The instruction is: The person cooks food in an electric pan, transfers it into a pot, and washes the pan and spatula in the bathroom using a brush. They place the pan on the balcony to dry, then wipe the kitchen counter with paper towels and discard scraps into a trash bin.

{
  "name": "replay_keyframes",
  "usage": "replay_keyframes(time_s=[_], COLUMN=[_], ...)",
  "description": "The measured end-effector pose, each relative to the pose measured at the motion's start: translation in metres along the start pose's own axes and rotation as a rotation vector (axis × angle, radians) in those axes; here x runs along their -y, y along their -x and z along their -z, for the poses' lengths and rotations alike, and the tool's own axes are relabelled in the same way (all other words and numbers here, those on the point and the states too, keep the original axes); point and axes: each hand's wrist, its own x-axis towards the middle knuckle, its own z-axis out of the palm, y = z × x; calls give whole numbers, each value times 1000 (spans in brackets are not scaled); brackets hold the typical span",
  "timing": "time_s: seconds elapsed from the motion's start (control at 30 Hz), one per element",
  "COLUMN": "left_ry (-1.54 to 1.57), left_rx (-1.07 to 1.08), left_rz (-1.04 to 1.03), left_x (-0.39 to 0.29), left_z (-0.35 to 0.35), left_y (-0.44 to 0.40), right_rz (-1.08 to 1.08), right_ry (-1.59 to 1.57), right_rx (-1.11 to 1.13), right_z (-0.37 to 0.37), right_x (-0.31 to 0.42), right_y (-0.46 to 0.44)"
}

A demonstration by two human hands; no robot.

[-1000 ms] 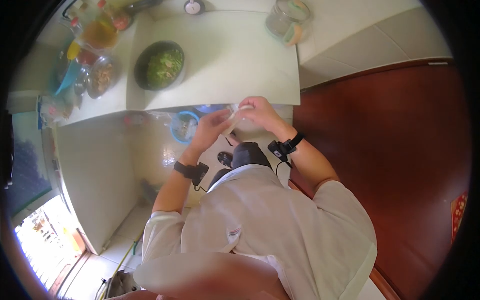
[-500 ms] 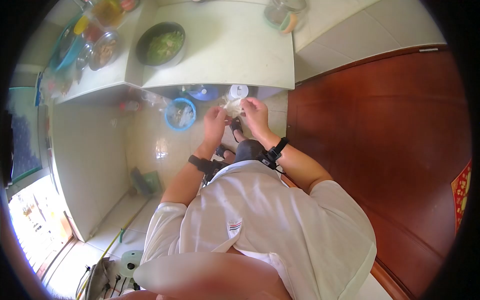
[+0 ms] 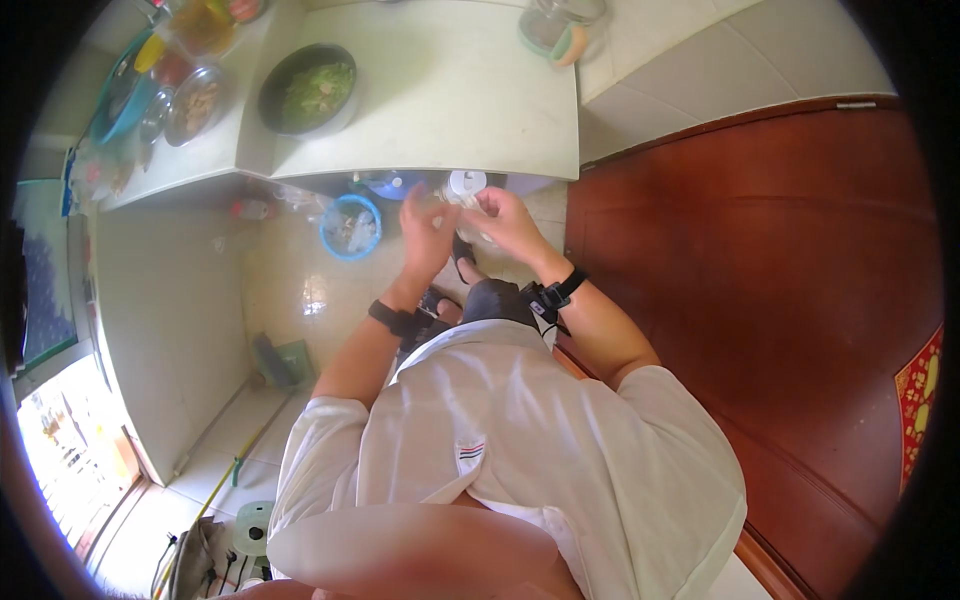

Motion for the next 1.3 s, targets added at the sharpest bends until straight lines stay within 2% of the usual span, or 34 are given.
replay_keyframes(time_s=[0.03, 0.07, 0.13, 0.17, 0.2, 0.23, 0.27, 0.3, 0.33, 0.37, 0.4, 0.43, 0.5, 0.53, 0.57, 0.63, 0.7, 0.77, 0.83, 0.93, 0.97, 1.0, 1.03, 1.07, 1.1, 1.13, 1.2, 1.3], left_ry=[-241, -238, 294, 296, 503, 709, 708, 558, 408, 405, 615, 822, 750, 682, 679, 501, 458, 415, 561, 537, 479, 474, 426, 375, 393, 382, 327, 318], left_rx=[-193, -184, 106, 117, 165, 213, 222, 279, 335, 346, 256, 160, 191, 210, 216, 179, 260, 341, 429, 479, 397, 394, 318, 245, 271, 274, 406, 390], left_rz=[-144, -146, 413, 411, 529, 649, 648, 514, 379, 378, 491, 604, 623, 642, 641, 456, 454, 451, 540, 468, 372, 379, 358, 335, 408, 408, 604, 700], left_x=[-1, -2, -16, -18, -22, -25, -25, -28, -30, -32, -35, -36, -31, -29, -28, -32, -32, -36, -52, -60, -45, -27, -11, 4, 5, 9, 18, 55], left_z=[-1, 0, 6, 1, -5, -9, -12, -11, -13, -20, -29, -35, -39, -42, -47, -55, -58, -64, -74, -102, -118, -129, -131, -132, -122, -111, -84, -61], left_y=[-1, -1, -8, -8, -9, -10, -14, -19, -22, -25, -28, -31, -38, -42, -45, -48, -57, -65, -74, -102, -111, -116, -121, -123, -118, -112, -94, -64], right_rz=[-5, -7, -13, 64, 142, 137, 137, 136, 131, 16, -100, -103, 49, 45, 66, 76, -7, -29, -44, -88, -63, -43, -55, 45, 151, 146, 245, 164], right_ry=[-3, 42, 88, 106, 124, 123, -60, -245, -249, -137, -27, -33, 222, 217, 91, -43, -320, -384, -445, -444, -232, -21, -27, 454, 940, 929, 1112, 1068], right_rx=[-7, -20, -44, -149, -254, -263, -343, -422, -432, -397, -359, -366, -512, -516, -551, -592, -620, -628, -631, -734, -780, -819, -810, -916, -992, -993, -495, -433], right_z=[8, 15, 24, 26, 28, 29, 29, 29, 31, 34, 38, 40, 45, 48, 51, 55, 61, 71, 84, 116, 135, 148, 153, 157, 160, 159, 153, 150], right_x=[-7, -19, -38, -47, -48, -49, -49, -48, -39, -29, -24, -33, -52, -55, -58, -65, -79, -92, -102, -113, -117, -123, -124, -126, -128, -138, -164, -150], right_y=[0, -1, -5, -6, -7, -6, -8, -6, -2, 1, 4, 2, -4, -5, -7, -9, -13, -12, -13, -26, -42, -55, -66, -78, -84, -89, -96, -111])
